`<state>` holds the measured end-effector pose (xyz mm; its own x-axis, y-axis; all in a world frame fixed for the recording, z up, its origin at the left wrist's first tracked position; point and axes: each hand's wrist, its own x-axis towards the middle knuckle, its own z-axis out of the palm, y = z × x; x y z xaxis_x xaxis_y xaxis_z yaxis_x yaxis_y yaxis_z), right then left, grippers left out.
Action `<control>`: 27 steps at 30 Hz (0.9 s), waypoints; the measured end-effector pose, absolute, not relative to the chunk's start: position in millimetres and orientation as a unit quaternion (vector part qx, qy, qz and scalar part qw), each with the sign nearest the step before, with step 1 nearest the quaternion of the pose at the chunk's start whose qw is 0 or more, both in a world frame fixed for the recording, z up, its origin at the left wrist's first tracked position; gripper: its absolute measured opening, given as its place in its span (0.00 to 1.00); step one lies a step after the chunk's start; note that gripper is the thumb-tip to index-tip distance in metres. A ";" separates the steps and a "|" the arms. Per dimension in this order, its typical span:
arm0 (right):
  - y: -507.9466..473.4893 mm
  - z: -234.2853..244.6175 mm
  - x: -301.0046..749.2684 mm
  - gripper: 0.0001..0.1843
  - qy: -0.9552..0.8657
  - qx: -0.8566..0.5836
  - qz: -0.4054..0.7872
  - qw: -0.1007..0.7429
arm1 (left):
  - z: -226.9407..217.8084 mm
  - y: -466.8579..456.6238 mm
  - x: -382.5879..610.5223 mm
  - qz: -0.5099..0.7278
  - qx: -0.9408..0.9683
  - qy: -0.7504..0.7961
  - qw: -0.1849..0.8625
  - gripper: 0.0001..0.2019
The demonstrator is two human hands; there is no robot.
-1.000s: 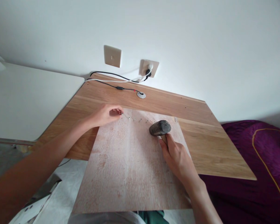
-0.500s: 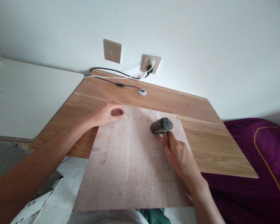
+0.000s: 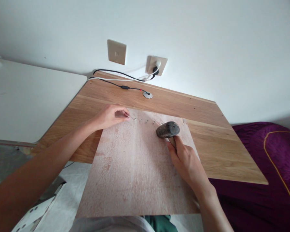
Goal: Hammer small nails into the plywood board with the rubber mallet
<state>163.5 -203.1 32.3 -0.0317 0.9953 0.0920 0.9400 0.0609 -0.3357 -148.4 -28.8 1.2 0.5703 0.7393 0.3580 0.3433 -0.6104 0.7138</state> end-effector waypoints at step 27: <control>-144.7 94.4 81.4 0.11 -0.777 -0.602 0.095 0.157 | -9.5 -31.3 -144.6 0.364 0.829 0.319 0.279 0.11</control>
<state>81.4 -144.7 94.4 -0.2268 0.9652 0.1301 0.9054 0.2581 -0.3371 -144.6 -31.3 -9.5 0.5315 0.7329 0.4248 0.3269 -0.6401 0.6953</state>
